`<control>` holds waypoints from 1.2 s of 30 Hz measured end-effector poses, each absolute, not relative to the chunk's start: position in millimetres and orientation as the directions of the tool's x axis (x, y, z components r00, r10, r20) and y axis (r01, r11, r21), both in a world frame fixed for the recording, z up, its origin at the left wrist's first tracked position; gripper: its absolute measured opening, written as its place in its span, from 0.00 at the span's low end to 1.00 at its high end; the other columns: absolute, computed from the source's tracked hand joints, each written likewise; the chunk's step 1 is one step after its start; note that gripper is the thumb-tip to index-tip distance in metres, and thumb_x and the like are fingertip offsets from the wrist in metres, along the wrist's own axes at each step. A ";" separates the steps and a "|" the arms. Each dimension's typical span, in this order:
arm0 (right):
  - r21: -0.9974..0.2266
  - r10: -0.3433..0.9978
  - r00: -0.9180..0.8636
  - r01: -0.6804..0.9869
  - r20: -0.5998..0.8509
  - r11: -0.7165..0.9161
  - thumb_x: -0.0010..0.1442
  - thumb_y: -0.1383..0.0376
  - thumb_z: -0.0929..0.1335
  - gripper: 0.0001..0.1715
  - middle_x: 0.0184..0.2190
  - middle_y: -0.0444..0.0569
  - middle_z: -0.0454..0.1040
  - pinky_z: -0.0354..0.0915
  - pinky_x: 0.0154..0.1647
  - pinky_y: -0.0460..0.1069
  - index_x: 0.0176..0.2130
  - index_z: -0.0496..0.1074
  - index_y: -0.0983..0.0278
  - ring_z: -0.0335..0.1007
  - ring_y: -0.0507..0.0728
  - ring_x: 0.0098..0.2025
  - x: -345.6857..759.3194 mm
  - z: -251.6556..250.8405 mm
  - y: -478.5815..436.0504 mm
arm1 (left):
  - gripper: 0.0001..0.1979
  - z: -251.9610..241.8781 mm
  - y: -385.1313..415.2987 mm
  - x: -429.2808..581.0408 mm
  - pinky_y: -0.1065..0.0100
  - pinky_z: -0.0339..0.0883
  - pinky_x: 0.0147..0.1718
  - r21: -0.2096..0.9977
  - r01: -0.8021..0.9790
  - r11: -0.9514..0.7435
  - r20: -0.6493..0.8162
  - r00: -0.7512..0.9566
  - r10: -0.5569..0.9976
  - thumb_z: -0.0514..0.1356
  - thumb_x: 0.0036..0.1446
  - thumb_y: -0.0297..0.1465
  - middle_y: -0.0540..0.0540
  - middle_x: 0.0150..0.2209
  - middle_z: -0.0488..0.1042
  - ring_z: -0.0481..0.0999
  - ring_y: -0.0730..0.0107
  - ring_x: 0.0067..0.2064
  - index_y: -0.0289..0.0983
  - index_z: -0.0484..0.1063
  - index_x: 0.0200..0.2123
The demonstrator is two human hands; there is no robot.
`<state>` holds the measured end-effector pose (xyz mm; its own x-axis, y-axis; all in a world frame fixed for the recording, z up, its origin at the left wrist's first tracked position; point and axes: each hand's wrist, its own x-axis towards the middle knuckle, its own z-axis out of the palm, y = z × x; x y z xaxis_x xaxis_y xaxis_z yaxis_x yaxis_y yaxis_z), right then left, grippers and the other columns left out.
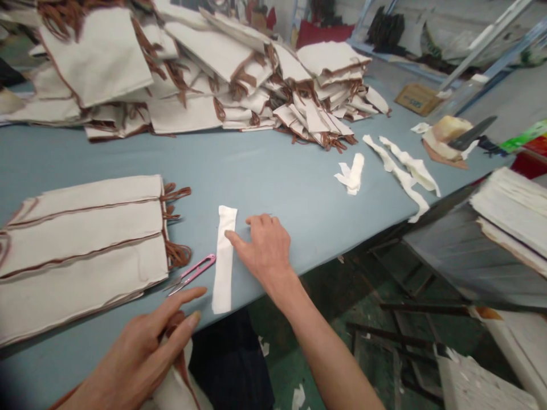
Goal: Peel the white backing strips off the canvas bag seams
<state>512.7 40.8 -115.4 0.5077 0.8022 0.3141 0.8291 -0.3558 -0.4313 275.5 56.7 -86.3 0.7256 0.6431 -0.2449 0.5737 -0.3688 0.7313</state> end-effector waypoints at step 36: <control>-0.918 0.945 -0.019 -0.228 -0.328 -0.323 0.59 0.54 0.77 0.18 0.26 0.40 0.69 0.55 0.24 0.43 0.38 0.72 0.62 0.58 0.48 0.25 385.9 -33.4 -18.1 | 0.24 -8.2 43.0 217.7 0.76 0.54 0.20 0.878 0.284 0.386 -0.473 0.388 0.791 0.67 0.53 0.52 0.53 0.19 0.66 0.61 0.75 0.21 0.37 0.71 0.25</control>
